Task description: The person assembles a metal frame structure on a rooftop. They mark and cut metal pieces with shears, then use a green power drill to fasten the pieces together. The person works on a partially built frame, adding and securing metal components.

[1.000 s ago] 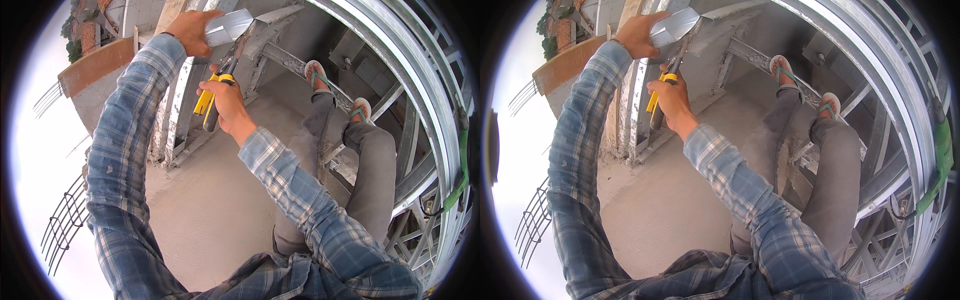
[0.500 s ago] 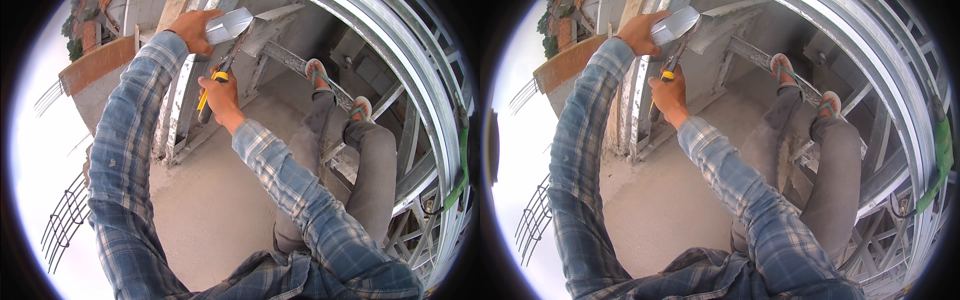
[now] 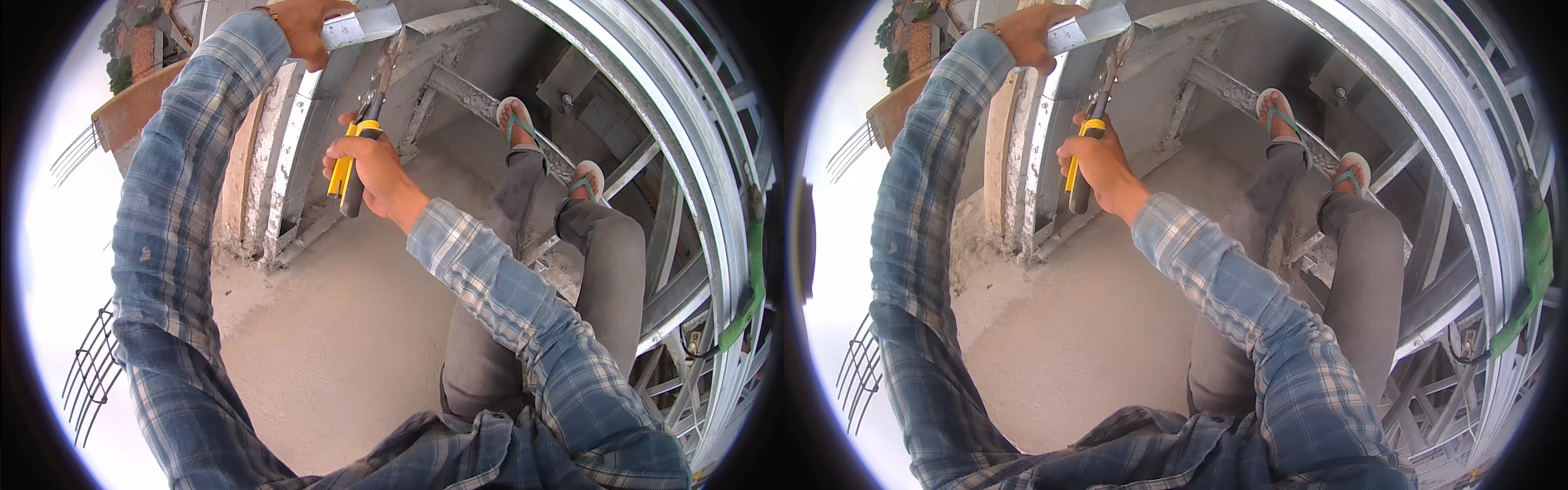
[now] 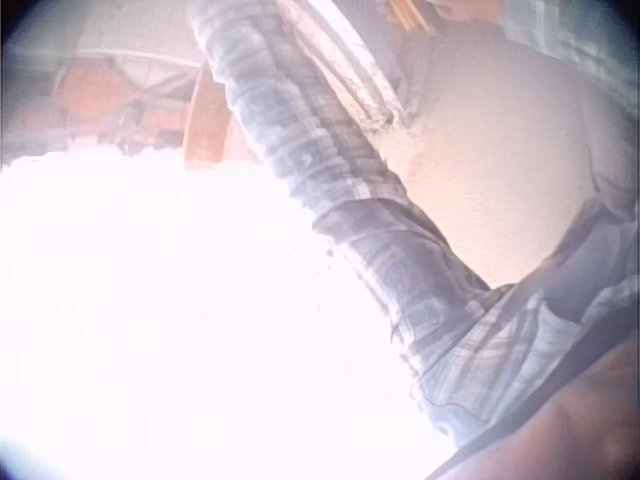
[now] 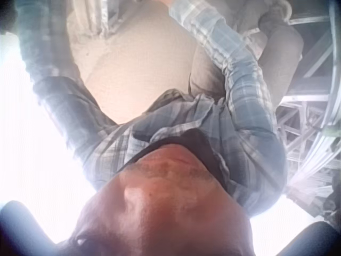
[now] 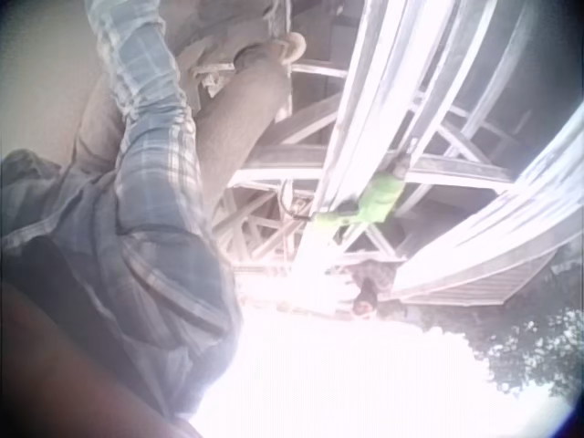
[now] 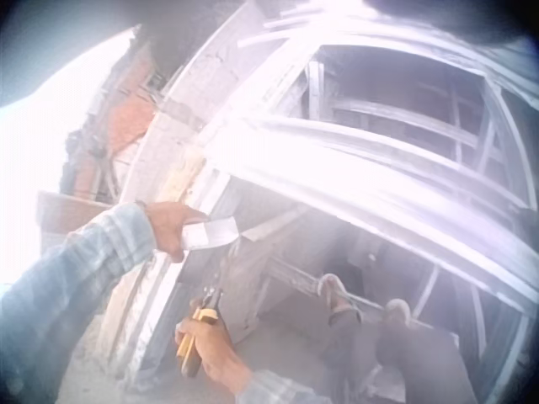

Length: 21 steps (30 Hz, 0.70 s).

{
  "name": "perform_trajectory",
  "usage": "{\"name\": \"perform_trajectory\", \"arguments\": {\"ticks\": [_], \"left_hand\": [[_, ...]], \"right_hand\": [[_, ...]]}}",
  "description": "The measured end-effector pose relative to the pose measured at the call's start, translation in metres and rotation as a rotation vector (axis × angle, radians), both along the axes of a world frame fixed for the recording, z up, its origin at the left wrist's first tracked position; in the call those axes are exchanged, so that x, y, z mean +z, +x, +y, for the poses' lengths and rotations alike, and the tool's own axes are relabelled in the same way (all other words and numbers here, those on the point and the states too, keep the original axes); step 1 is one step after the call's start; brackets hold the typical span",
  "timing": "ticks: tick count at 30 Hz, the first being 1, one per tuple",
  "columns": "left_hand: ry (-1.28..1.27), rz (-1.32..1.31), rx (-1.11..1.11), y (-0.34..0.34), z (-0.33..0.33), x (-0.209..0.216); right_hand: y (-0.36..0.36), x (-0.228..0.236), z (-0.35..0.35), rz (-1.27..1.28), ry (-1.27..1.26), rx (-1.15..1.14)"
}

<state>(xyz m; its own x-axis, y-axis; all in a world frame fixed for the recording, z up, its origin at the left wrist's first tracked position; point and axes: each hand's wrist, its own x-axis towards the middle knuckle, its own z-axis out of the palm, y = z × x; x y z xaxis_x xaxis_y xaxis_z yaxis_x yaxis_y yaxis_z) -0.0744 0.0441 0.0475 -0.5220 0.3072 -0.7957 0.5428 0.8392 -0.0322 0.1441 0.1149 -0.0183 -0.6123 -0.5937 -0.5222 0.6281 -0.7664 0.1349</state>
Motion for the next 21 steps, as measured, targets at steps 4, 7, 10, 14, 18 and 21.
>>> {"name": "perform_trajectory", "arguments": {"ticks": [4,7,10,14,18,21], "left_hand": [[-0.025,-0.047,-0.05,-0.006,0.001,-0.005],[-0.192,-0.281,0.15,-0.022,-0.001,-0.006],[-0.193,-0.374,0.528,-0.021,0.006,-0.002],[-0.184,-0.429,0.817,-0.012,0.023,0.01],[-0.205,-0.428,0.268,-0.017,0.007,0.0],[-0.38,-0.033,-0.101,0.014,0.029,-0.001]], "right_hand": [[-0.001,-0.002,-0.026,0.02,0.096,-0.08],[-0.001,0.003,-0.043,0.015,0.094,-0.105],[0.004,0.004,-0.049,-0.007,0.077,-0.1],[0.022,-0.017,-0.031,0.088,0.007,-0.058],[0.026,-0.012,-0.024,0.123,0.153,0.064],[0.017,-0.007,-0.02,0.088,0.14,0.112]]}}
